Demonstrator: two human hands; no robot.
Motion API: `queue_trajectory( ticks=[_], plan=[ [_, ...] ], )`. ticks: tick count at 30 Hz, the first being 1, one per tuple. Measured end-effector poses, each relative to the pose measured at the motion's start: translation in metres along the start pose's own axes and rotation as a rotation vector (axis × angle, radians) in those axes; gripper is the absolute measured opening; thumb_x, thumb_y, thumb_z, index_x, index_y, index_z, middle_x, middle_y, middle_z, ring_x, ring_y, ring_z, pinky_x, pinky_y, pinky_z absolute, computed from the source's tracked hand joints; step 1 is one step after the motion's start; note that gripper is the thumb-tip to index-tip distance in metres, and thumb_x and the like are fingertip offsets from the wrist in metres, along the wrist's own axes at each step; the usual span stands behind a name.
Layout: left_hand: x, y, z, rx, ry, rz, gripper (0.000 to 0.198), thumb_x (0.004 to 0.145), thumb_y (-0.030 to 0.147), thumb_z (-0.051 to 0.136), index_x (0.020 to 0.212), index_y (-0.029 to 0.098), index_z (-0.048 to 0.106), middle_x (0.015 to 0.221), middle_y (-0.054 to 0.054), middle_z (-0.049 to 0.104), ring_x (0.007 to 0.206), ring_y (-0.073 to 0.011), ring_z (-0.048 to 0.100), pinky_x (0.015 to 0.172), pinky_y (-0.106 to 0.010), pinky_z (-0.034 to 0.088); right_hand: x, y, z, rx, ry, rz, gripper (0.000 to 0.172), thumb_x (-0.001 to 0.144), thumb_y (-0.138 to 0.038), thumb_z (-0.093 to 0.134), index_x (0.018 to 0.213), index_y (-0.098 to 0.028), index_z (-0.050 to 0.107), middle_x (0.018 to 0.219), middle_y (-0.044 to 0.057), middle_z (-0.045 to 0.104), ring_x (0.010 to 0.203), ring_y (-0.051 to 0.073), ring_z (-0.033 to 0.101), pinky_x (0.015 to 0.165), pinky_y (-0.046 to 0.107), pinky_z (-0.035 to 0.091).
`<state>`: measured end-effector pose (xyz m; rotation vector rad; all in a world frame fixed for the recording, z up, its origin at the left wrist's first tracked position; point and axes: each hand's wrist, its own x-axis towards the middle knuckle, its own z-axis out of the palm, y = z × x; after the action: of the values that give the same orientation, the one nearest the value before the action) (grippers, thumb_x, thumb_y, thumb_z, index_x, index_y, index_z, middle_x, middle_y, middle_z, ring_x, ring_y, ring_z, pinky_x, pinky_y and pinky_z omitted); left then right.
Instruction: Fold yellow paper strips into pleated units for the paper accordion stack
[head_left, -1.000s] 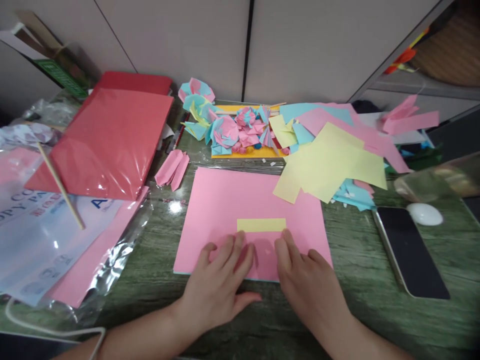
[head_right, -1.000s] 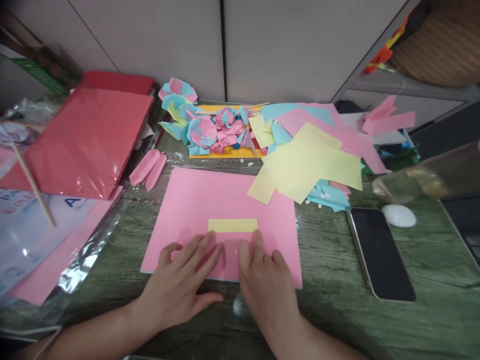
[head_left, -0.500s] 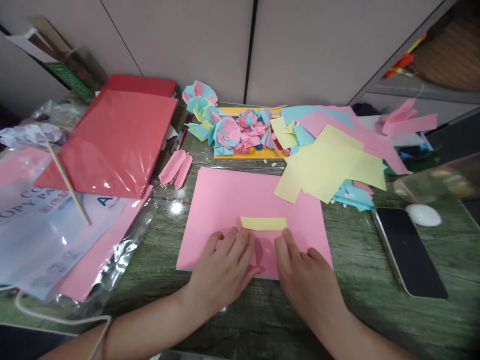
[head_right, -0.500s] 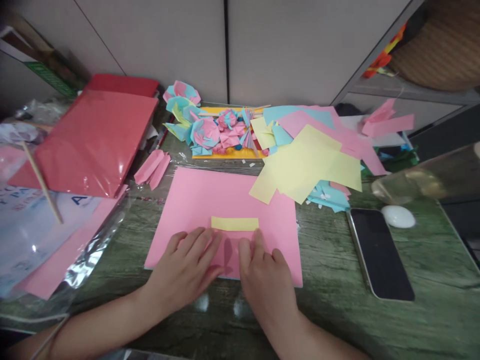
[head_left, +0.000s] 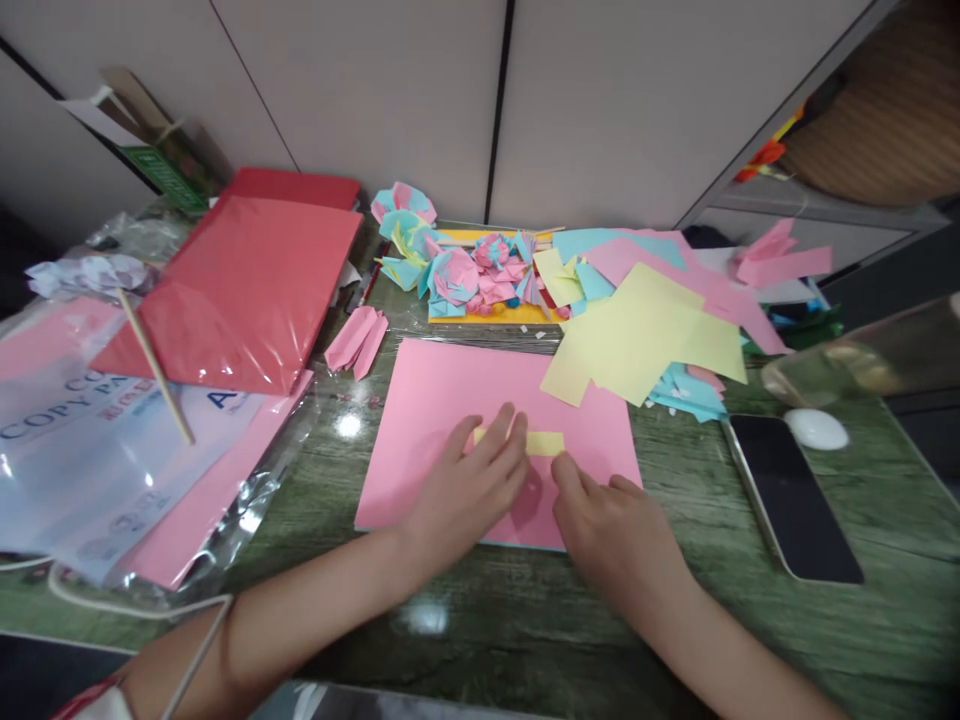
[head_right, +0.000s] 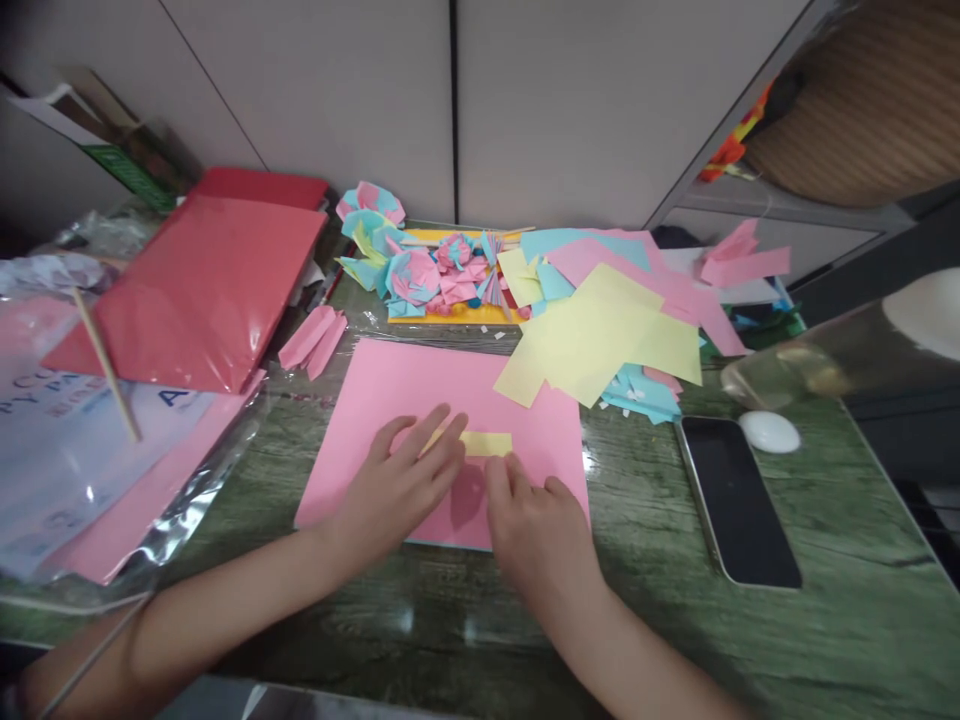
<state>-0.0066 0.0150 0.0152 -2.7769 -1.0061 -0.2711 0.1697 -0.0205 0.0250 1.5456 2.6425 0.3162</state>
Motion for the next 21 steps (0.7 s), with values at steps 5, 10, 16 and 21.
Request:
queue_trajectory(
  ticks=[5,10,16,21],
  plan=[
    [0.005,-0.019,0.016,-0.174,-0.053,-0.046,0.021,0.088,0.009,0.037,0.084,0.012,0.058,0.078,-0.007,0.058,0.079,-0.0201,0.053,0.068,-0.034,0.039,0.007,0.021,0.003,0.183,-0.048,0.194,0.013,0.084,-0.017,0.041,0.088,-0.018,0.053,0.055,-0.001,0.056,0.05,0.016,0.049,0.051,0.028,0.024],
    [0.008,-0.022,0.015,-0.383,-0.047,-0.129,0.019,0.09,0.016,0.037,0.086,0.013,0.056,0.082,-0.007,0.058,0.079,-0.0194,0.052,0.072,-0.035,0.039,0.015,0.031,0.005,0.54,0.122,0.182,0.019,0.085,-0.032,0.048,0.097,-0.022,0.059,0.088,0.004,0.06,0.083,0.018,0.051,0.073,0.031,0.034],
    [0.006,-0.012,0.0,-0.803,-0.065,-0.321,0.011,0.087,0.02,0.045,0.087,0.016,0.055,0.081,-0.001,0.061,0.073,-0.0117,0.054,0.064,-0.022,0.043,0.016,0.025,-0.002,0.792,0.103,0.163,0.014,0.083,-0.03,0.052,0.078,-0.023,0.063,0.08,0.002,0.058,0.083,0.017,0.046,0.077,0.033,0.034],
    [0.005,-0.01,0.005,-1.103,-0.14,-0.409,0.016,0.084,0.029,0.05,0.089,0.018,0.06,0.083,0.001,0.065,0.073,-0.0105,0.058,0.064,-0.02,0.044,0.02,0.023,0.002,1.079,-0.044,0.212,0.014,0.082,-0.028,0.053,0.072,-0.019,0.059,0.073,0.0,0.056,0.077,0.014,0.049,0.068,0.028,0.038]
  ],
)
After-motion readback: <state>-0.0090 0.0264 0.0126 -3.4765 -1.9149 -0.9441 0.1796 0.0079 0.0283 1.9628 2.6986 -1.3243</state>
